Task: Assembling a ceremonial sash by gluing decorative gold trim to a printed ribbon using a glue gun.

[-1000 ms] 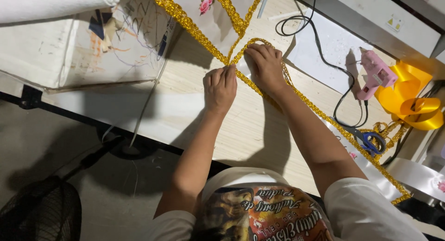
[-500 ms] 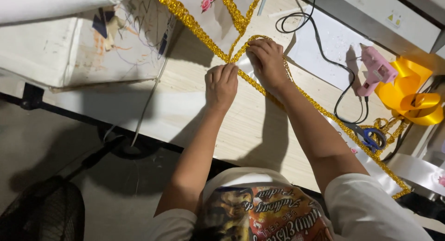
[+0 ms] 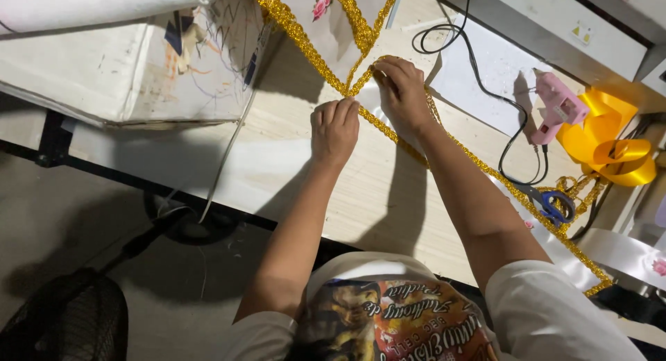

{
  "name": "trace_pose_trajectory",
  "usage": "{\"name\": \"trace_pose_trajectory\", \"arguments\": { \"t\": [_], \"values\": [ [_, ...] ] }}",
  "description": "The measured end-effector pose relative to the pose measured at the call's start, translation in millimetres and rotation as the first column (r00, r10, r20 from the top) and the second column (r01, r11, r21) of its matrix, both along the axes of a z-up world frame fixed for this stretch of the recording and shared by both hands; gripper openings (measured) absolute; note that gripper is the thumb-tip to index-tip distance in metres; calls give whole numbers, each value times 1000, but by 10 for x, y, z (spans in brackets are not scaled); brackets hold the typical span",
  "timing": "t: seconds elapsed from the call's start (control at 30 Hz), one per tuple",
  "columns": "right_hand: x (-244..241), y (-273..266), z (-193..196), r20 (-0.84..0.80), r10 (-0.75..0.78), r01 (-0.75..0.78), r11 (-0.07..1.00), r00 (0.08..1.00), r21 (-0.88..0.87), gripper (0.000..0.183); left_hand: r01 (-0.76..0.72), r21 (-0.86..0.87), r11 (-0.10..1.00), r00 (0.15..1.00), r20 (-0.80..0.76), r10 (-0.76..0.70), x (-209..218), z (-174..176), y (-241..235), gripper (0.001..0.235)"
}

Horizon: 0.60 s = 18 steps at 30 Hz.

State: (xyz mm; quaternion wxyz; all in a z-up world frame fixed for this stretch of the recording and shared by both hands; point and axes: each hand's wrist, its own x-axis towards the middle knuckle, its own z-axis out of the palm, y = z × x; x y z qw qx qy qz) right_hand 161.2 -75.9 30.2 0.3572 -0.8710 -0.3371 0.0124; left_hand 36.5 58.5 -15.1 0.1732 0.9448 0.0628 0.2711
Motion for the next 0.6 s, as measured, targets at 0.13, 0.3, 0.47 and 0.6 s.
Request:
{"name": "trace_pose_trajectory", "arguments": {
  "t": [0.13, 0.3, 0.47, 0.6],
  "values": [
    [-1, 3, -71, 82, 11, -6, 998, 997, -59, 20, 0, 5, 1000, 1000, 4, 0, -1, -42, 1, 15],
    [6, 19, -82, 177, 44, -15, 987, 983, -160, 21, 9, -10, 1000, 1000, 12, -9, 2, -25, 12, 15],
    [-16, 18, -36, 130, 32, -19, 995, 991, -101, 22, 9, -46, 999, 1000, 7, -8, 3, 4, 6, 15],
    [3, 15, -47, 173, 61, -31, 985, 983, -172, 18, 21, -52, 998, 1000, 1, -21, 11, 22, 24, 14]
  ]
}}
